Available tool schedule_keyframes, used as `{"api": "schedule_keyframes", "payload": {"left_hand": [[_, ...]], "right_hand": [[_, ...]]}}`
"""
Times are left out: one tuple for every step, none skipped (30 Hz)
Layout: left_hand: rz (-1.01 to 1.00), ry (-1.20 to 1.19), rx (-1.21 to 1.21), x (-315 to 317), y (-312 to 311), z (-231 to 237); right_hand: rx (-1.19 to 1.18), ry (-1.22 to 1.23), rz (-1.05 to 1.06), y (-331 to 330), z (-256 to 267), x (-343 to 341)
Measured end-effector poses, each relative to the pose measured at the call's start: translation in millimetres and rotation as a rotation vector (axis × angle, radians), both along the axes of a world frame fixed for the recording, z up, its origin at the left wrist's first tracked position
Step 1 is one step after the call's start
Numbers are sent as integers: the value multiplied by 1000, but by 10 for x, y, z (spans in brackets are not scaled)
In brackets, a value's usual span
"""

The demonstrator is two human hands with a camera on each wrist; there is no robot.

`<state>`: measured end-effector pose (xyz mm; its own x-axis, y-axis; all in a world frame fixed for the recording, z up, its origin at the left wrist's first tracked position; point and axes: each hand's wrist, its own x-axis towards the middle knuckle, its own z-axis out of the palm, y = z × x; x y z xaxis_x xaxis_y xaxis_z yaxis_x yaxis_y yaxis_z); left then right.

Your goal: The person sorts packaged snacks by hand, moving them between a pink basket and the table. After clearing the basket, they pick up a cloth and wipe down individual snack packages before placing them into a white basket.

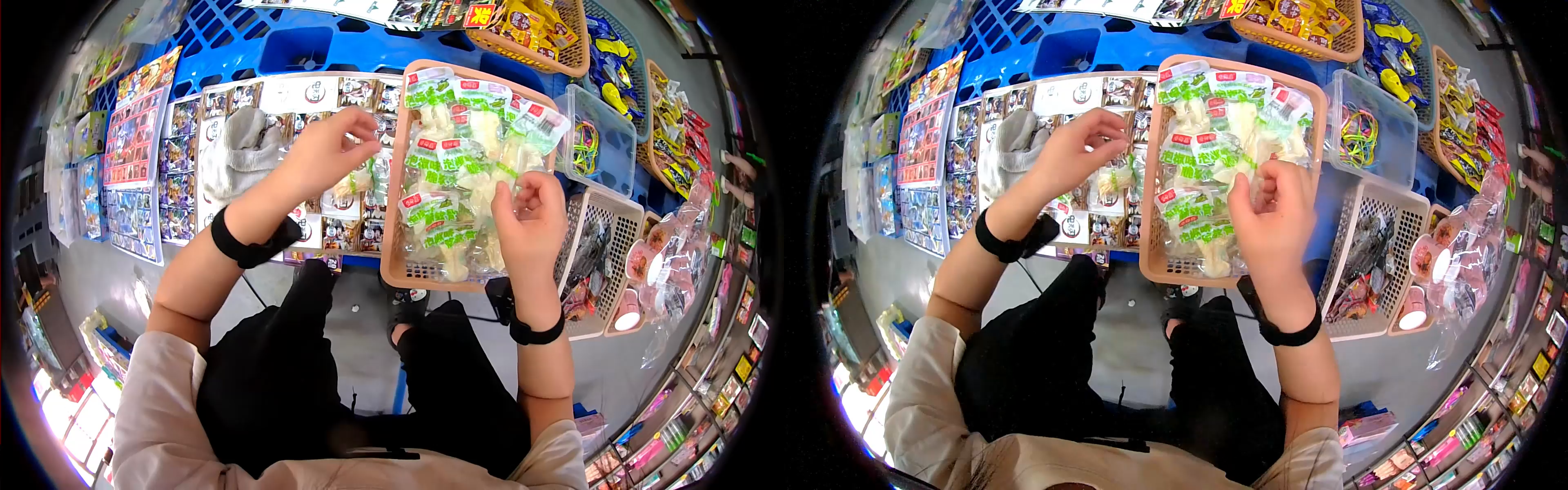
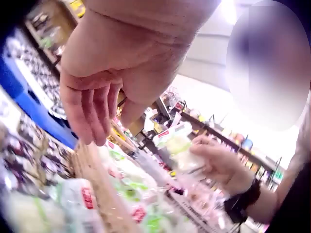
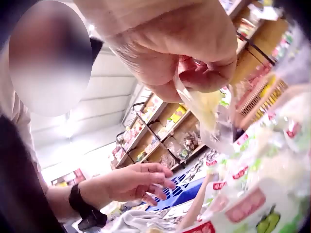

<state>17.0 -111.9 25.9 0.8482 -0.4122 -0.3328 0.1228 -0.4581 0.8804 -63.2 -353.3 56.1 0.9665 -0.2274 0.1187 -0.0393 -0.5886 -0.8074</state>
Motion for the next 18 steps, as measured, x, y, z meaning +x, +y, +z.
{"api": "schedule_keyframes", "payload": {"left_hand": [[-120,-281,286,-3,83,-21],[-181,-215,444,-20,163,-25],[-181,-210,446,-66,255,-56],[-324,-271,687,-140,350,-116],[-468,-332,928,-206,424,-167],[-470,-330,929,-263,474,-195],[-487,-299,958,-311,512,-219],[-504,-268,987,-343,543,-243],[-505,-265,986,-372,577,-269],[-499,-347,954,-418,609,-293],[-491,-429,922,-458,626,-313],[-487,-428,920,-476,625,-326],[-483,-427,941,-481,616,-335],[-482,-425,962,-491,611,-343],[-480,-426,962,-498,610,-355],[-472,-450,981,-503,611,-367],[-463,-475,1000,-504,614,-372],[-459,-473,1003,-502,616,-353]], "right_hand": [[-201,-48,34,18,90,-1],[-201,-45,37,79,177,-29],[-358,74,190,191,263,-84],[-513,190,342,312,313,-152],[-563,298,440,433,329,-238],[-611,408,537,560,336,-335],[-730,377,620,682,308,-433],[-741,395,647,784,126,-586],[-740,398,649,850,-104,-661],[-698,347,616,901,-331,-728],[-656,296,584,922,-472,-756],[-658,296,587,915,-546,-720],[-616,350,638,895,-609,-656],[-572,406,687,874,-633,-625],[-573,404,688,844,-609,-629],[-465,366,681,802,-556,-638],[-358,326,674,759,-493,-634],[-358,324,678,720,-351,-589]]}}
